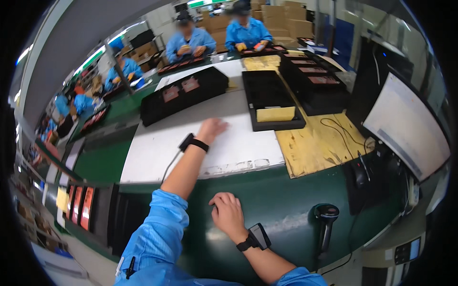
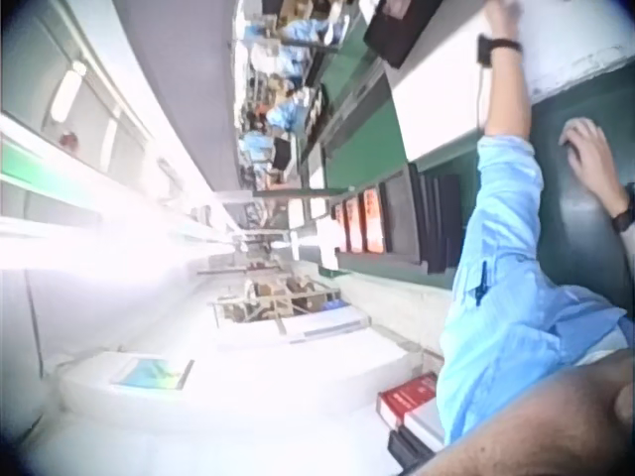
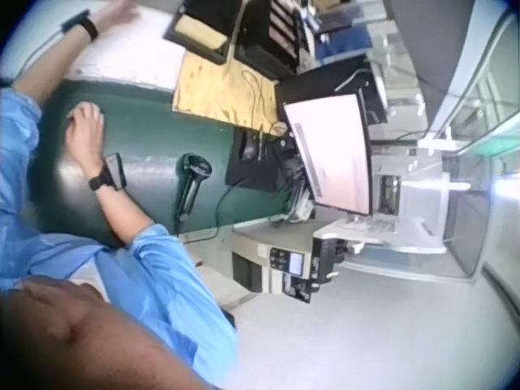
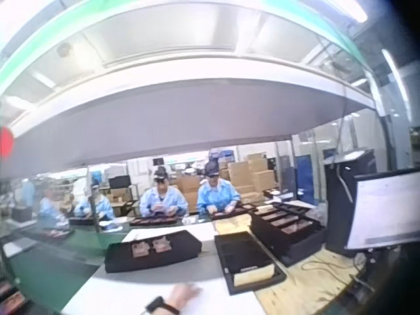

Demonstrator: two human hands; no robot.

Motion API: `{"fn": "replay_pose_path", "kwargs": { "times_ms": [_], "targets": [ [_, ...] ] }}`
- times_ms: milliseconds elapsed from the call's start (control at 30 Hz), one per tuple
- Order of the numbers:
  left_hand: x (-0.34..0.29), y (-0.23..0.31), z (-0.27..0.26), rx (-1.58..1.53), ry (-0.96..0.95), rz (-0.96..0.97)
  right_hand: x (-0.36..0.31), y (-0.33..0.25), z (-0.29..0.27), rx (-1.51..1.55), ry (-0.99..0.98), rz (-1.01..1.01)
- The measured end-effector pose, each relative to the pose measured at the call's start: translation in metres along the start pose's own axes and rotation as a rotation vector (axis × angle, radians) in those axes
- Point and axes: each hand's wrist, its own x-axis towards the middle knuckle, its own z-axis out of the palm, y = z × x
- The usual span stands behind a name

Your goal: Scanning barcodes on mobile phones using a handheld scanner and applying identification labels to the devices.

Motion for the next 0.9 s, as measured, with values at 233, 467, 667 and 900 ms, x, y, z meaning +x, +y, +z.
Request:
{"fn": "replay_pose_path", "kwargs": {
  "times_ms": [233, 467, 667, 900],
  "targets": [
    [-0.223, 0.012, -0.018, -0.045, -0.177, -0.120, 0.003, -0.016, 0.029, -0.061, 0.021, -0.079],
    [-0.458, 0.025, -0.084, 0.616, -0.185, 0.505, -0.005, -0.043, 0.048, 0.085, -0.087, -0.220],
    [-0.587, 0.037, -0.205, 0.793, 0.649, 1.025, -0.023, -0.137, 0.126, 0.286, -0.304, -0.191],
    [-0.598, 0.023, -0.533, 0.151, 1.478, 0.762, -0.004, -0.178, 0.197, 0.424, -0.251, -0.121]
  ]
}}
